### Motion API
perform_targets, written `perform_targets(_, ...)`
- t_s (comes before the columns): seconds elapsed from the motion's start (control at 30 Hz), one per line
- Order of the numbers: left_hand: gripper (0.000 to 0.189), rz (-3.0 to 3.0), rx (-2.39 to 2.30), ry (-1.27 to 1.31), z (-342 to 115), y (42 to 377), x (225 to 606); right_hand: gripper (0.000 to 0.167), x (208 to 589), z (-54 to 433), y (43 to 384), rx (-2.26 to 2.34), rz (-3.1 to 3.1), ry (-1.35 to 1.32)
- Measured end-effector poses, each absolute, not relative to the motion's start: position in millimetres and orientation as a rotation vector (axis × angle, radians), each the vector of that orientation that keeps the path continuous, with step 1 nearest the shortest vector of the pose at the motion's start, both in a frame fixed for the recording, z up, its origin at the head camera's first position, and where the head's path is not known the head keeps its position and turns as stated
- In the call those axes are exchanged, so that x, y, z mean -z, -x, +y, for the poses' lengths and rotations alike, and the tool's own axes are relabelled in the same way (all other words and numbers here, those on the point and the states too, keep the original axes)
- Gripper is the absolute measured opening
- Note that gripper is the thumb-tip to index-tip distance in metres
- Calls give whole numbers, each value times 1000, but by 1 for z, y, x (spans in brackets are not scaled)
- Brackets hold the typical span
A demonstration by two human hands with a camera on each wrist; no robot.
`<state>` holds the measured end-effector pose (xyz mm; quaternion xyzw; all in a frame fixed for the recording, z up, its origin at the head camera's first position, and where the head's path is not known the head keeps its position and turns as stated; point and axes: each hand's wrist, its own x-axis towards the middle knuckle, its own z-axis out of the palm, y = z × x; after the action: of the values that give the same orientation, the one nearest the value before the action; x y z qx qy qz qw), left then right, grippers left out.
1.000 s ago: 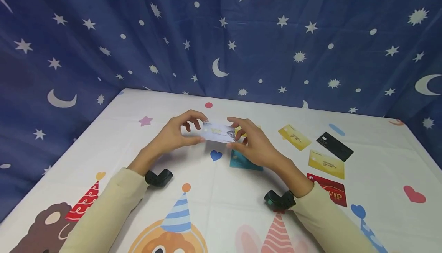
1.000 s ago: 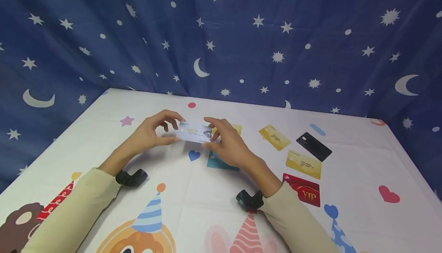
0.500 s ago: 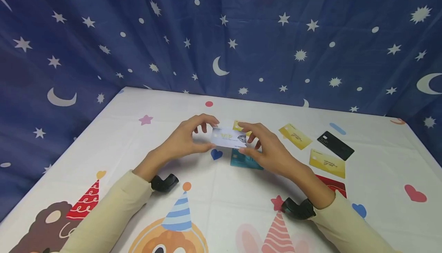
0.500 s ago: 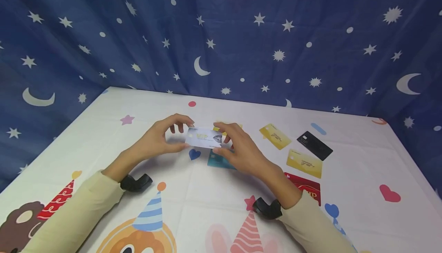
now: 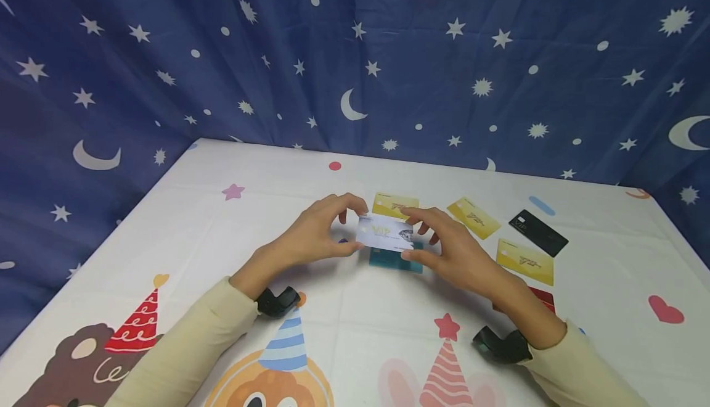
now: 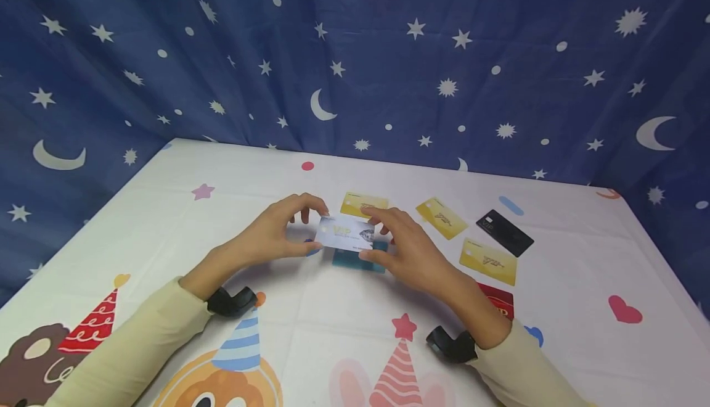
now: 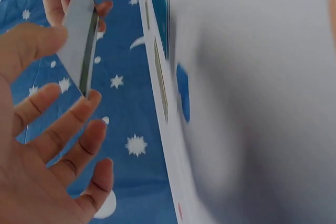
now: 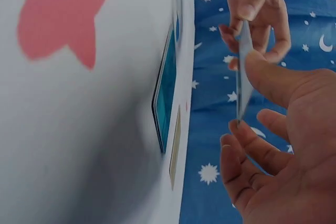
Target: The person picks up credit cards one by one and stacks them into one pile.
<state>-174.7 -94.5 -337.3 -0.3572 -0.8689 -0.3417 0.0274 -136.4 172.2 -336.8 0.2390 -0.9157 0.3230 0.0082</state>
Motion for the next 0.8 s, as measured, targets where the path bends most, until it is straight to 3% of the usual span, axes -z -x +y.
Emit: perform_targets(0.8,54,-2902,938,1059,-69,170,350,68,350,188,140,-850,-3018,-747)
